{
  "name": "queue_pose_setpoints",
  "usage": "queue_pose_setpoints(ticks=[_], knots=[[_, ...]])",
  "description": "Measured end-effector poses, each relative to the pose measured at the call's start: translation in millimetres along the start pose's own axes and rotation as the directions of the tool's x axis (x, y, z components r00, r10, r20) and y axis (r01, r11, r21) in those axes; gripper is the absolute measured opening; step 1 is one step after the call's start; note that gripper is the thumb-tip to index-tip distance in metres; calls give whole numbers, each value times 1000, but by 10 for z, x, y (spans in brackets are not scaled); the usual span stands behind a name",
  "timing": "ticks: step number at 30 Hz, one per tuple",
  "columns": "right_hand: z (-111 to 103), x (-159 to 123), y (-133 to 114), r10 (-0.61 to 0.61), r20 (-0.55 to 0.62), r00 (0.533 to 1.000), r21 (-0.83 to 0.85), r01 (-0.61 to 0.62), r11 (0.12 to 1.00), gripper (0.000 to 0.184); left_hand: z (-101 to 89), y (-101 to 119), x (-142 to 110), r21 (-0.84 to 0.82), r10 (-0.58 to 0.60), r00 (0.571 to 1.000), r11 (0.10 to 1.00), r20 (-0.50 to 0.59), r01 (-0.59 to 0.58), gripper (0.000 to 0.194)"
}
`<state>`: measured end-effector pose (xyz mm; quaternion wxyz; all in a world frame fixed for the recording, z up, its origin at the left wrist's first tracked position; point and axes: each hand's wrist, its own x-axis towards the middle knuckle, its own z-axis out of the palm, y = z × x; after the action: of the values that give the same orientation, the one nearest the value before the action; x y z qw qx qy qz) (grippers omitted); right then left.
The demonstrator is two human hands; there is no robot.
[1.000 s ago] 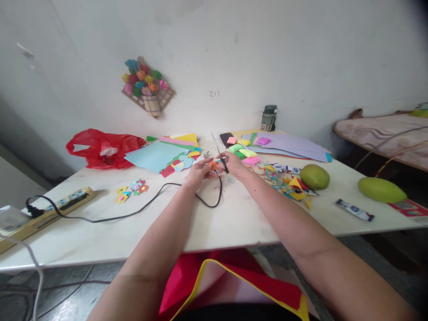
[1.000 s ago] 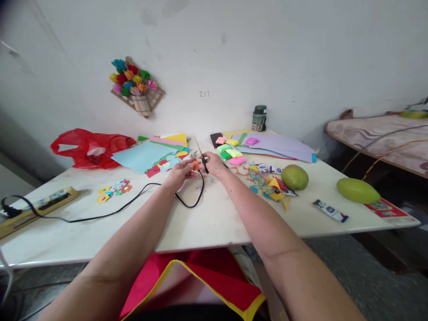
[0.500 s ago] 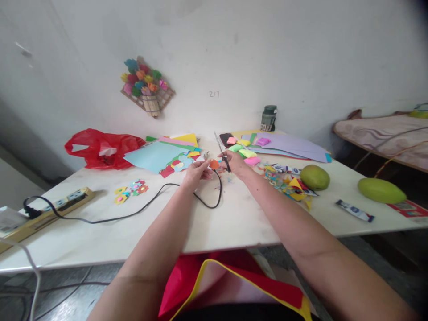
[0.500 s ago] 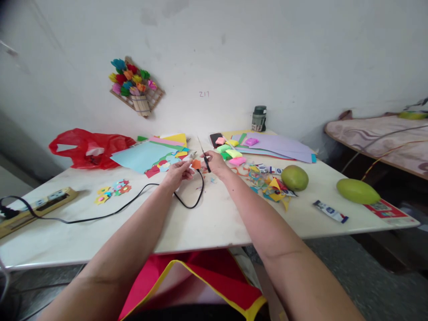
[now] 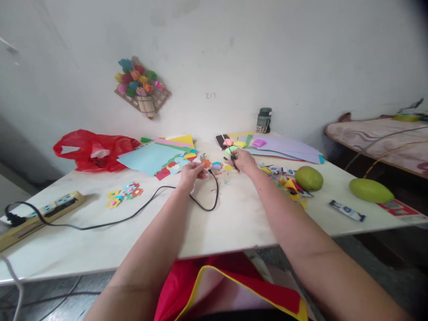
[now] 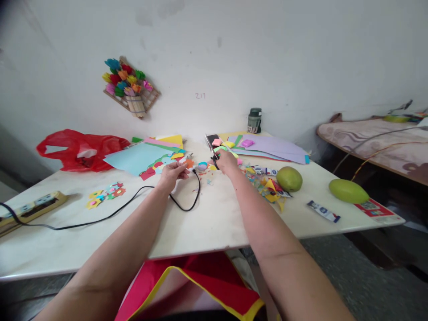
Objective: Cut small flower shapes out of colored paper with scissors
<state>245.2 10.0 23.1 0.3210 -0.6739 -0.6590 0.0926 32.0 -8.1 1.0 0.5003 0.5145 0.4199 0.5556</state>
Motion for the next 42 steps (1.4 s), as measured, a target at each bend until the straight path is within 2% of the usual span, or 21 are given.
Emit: queue_pose_setpoints(ticks=[2,5,8,12,15,18,25,33,38,42], knots=[[-57,9,55,-8,6,1000,-149,9,989,36,10,9,-7,-17,-2,1000,1000,-5,2,39],[-74,14,106,-12,107,994,-265,40,963,36,17,3,-11,-40,-3,1000,999,12,4,39],[-55,22,143,-1,175,984,-324,58,944,34,14,-10,-7,-60,-9,1000,998,27,10,36],[-37,26,171,7,204,979,-365,69,928,30,14,-4,-12,-62,2,1000,998,27,0,34],[-47,23,171,3,186,983,-375,69,924,35,25,12,-25,-38,10,999,999,34,-9,33],[-94,20,164,4,160,987,-370,56,927,31,38,17,-30,-34,20,999,999,39,-19,34],[-243,25,211,53,117,992,-400,-2,917,28,47,-25,-4,-114,36,998,993,52,-30,41],[-235,47,291,113,-39,993,-377,-119,918,30,48,-74,12,-79,80,996,994,39,-77,42],[-226,52,316,226,-19,974,-413,-213,885,33,75,-65,-2,-43,94,995,995,19,-93,43],[-186,65,358,252,-13,968,-436,-232,869,34,73,-44,-7,-77,111,994,991,23,-109,42]])
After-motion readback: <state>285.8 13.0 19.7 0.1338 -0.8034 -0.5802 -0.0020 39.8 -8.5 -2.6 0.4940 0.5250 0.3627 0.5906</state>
